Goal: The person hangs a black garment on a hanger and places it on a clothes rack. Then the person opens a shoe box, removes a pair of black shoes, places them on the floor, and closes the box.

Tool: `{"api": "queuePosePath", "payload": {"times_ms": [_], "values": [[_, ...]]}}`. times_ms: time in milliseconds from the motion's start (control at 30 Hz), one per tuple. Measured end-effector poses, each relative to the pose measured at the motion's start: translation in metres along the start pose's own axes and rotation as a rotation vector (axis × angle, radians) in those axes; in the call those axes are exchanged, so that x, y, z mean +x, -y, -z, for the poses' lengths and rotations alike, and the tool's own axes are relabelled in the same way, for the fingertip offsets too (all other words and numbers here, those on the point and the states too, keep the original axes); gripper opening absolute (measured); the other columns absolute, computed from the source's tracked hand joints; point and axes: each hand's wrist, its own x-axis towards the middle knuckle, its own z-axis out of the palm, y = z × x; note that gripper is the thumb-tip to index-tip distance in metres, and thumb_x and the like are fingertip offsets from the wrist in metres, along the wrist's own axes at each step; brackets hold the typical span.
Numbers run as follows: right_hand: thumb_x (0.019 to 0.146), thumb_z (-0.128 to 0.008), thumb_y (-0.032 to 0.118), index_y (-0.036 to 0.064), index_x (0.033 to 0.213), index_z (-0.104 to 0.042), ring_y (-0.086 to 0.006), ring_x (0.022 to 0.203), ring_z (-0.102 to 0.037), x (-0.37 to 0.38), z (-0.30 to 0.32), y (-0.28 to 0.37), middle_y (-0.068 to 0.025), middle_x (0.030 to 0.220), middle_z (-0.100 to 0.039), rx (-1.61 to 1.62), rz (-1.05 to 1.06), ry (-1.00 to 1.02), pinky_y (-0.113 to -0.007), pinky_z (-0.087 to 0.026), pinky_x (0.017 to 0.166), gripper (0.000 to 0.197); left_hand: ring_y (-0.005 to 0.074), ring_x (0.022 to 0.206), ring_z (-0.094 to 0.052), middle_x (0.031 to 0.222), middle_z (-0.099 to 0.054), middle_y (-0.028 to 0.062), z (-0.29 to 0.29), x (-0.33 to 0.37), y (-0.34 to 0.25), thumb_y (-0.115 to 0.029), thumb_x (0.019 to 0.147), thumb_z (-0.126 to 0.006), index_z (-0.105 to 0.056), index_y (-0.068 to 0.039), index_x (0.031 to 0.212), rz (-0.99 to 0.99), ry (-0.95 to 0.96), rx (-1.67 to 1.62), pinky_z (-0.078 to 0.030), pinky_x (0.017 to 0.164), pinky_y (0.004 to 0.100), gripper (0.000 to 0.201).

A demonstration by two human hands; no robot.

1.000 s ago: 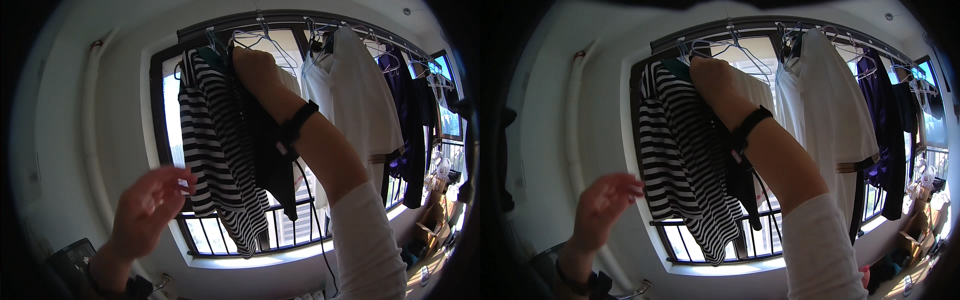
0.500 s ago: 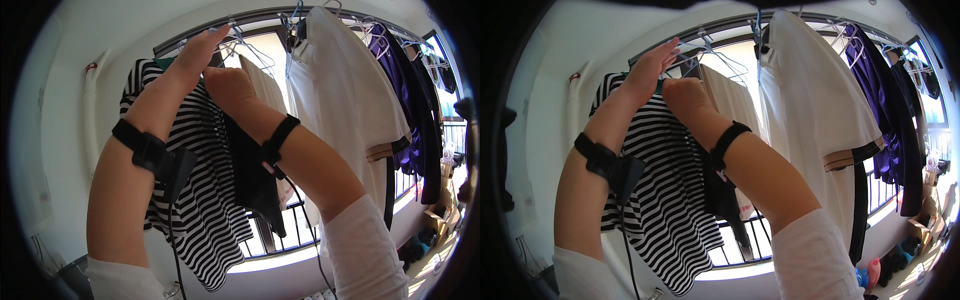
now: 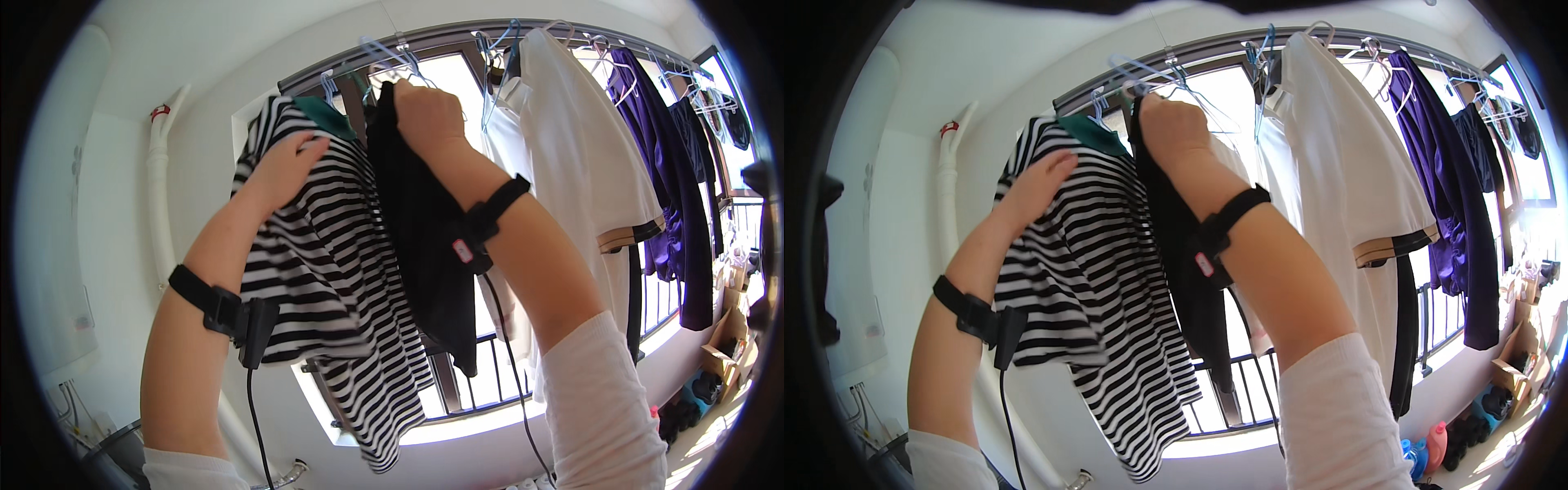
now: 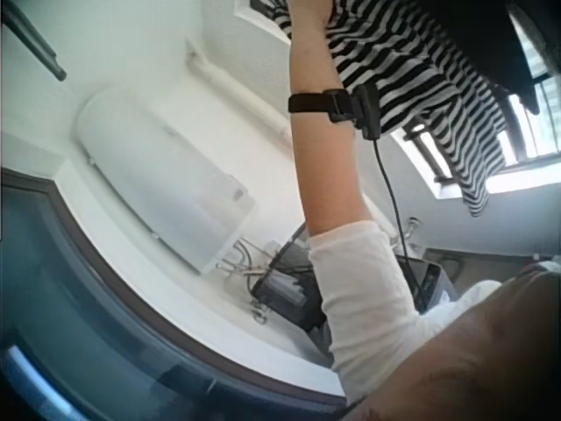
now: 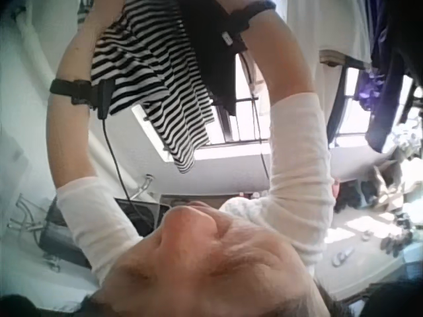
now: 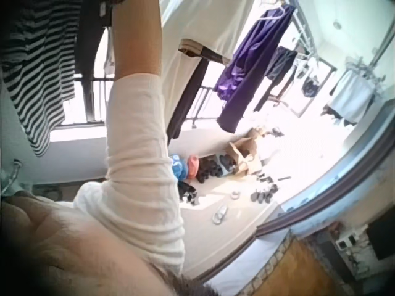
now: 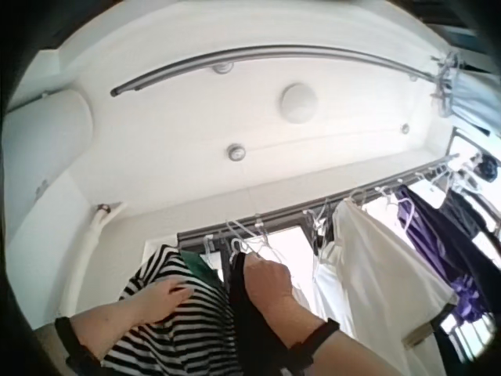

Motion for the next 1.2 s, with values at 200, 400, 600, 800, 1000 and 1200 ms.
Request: {"api": "queuePosePath", "payload": {"times_ms": [200, 400, 600, 800, 1000, 1200], "values": [[0.091, -0.057, 0.027, 0.0074, 0.089, -0.061, -0.0355, 0.073, -0.069, 0.018, 0.052, -0.054, -0.0153, 0.076, -0.068, -0.210, -0.124, -0.036, -0.047, -0.053, 0.063, 0.020, 0.0264, 0.112, -0.059, 0.147, -0.040, 0.0166, 0.010, -0.017, 0.065, -0.037, 0.086, -0.065, -0.049, -0.004, 0.136, -0.045, 0.050, 0.744, -0.032, 0.110, 0.0385, 0.063], [0.093, -0.056, 0.027, 0.0069, 0.089, -0.059, -0.0347, 0.074, -0.069, 0.011, 0.084, -0.079, -0.0145, 0.075, -0.068, -0.227, -0.100, 0.002, -0.044, -0.053, 0.063, 0.021, 0.0224, 0.096, -0.061, 0.147, -0.039, 0.0154, -0.005, -0.020, 0.063, -0.030, 0.086, -0.068, -0.050, -0.006, 0.135, 0.090, 0.138, 0.537, -0.041, 0.099, 0.0338, 0.057], [0.092, -0.058, 0.028, 0.0073, 0.091, -0.060, -0.0343, 0.074, -0.068, 0.023, 0.090, -0.065, -0.0129, 0.075, -0.068, -0.227, -0.007, 0.038, -0.044, -0.054, 0.064, 0.021, 0.0160, 0.091, -0.056, 0.144, -0.044, 0.0154, -0.046, -0.010, 0.019, -0.033, 0.091, -0.065, -0.037, -0.003, 0.145, -0.109, 0.136, 0.165, -0.048, 0.078, 0.0273, 0.067], [0.091, -0.061, 0.031, 0.0101, 0.094, -0.062, -0.0326, 0.075, -0.068, 0.045, 0.102, -0.091, -0.0117, 0.077, -0.069, -0.220, 0.111, 0.094, -0.043, -0.054, 0.063, 0.021, 0.0198, 0.104, -0.058, 0.147, -0.041, 0.0150, -0.065, 0.004, -0.030, -0.038, 0.094, -0.060, -0.029, -0.007, 0.150, -0.069, 0.141, -0.104, -0.048, 0.086, 0.0302, 0.071], [0.089, -0.063, 0.033, 0.0121, 0.101, -0.065, -0.0317, 0.075, -0.068, 0.045, 0.103, -0.115, -0.0108, 0.076, -0.069, -0.096, 0.109, -0.053, -0.043, -0.054, 0.063, 0.024, 0.0299, 0.138, -0.035, 0.151, -0.033, 0.0180, -0.094, 0.028, -0.044, -0.043, 0.093, -0.060, -0.024, -0.013, 0.152, -0.143, 0.052, -0.301, -0.039, 0.104, 0.0354, 0.075], [0.089, -0.065, 0.028, 0.0092, 0.101, -0.067, -0.0281, 0.066, -0.068, 0.042, 0.117, -0.110, -0.0101, 0.068, -0.067, -0.177, 0.237, -0.157, -0.037, -0.054, 0.062, 0.022, 0.0347, 0.130, -0.045, 0.157, -0.011, 0.0223, -0.140, 0.043, -0.038, -0.036, 0.090, -0.065, -0.014, -0.010, 0.153, -0.293, 0.040, -0.180, -0.045, 0.099, 0.0368, 0.085]]}}
